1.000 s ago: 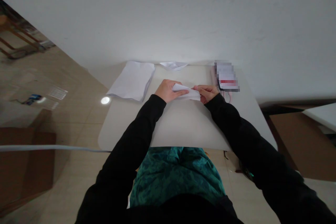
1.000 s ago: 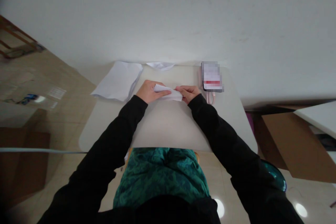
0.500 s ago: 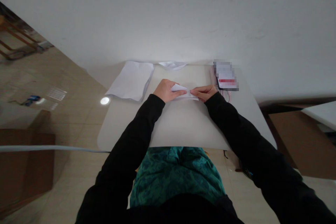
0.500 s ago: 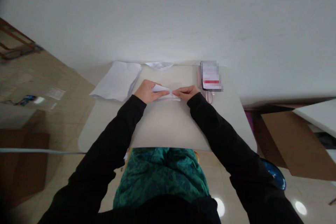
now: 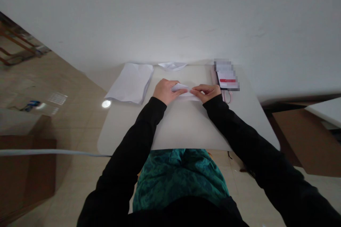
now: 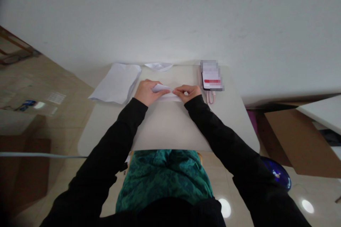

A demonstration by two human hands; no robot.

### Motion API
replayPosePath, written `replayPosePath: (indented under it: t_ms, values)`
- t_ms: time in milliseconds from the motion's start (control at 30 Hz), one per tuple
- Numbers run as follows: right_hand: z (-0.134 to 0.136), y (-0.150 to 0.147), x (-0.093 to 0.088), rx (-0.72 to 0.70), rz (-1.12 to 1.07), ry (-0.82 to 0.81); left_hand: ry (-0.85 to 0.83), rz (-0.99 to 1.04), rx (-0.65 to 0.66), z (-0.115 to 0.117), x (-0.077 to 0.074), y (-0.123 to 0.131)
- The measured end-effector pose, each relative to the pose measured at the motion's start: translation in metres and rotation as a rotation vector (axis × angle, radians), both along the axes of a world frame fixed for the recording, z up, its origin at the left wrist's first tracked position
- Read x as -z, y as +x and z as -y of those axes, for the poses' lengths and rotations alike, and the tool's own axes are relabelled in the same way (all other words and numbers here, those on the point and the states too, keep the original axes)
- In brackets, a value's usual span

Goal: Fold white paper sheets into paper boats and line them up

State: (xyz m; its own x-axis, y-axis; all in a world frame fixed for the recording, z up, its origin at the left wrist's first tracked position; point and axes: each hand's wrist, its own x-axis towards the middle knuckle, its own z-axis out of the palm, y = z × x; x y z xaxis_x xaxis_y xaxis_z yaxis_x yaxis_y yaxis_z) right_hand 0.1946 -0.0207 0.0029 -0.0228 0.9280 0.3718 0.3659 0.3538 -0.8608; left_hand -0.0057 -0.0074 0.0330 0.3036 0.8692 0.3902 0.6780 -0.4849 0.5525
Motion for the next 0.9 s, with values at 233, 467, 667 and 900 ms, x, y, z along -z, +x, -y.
replayPosePath:
  t_ms: [233, 467, 667, 900]
  values:
    - [-0.007, 0.009, 0.000, 0.223, -0.191, 0.003, -0.160, 0.482, -0.174, -0.007, 0.001, -0.006]
    - [-0.007, 0.011, -0.003, 0.221, -0.278, -0.105, -0.212, 0.739, -0.046, -0.012, 0.006, -0.008]
    - [-0.008, 0.009, 0.001, 0.174, -0.448, -0.215, -0.169, 0.785, -0.078, -0.009, 0.000, -0.007]
    - [-0.013, 0.010, 0.011, 0.155, -0.540, -0.272, -0.039, 0.755, -0.020, -0.009, -0.003, -0.009]
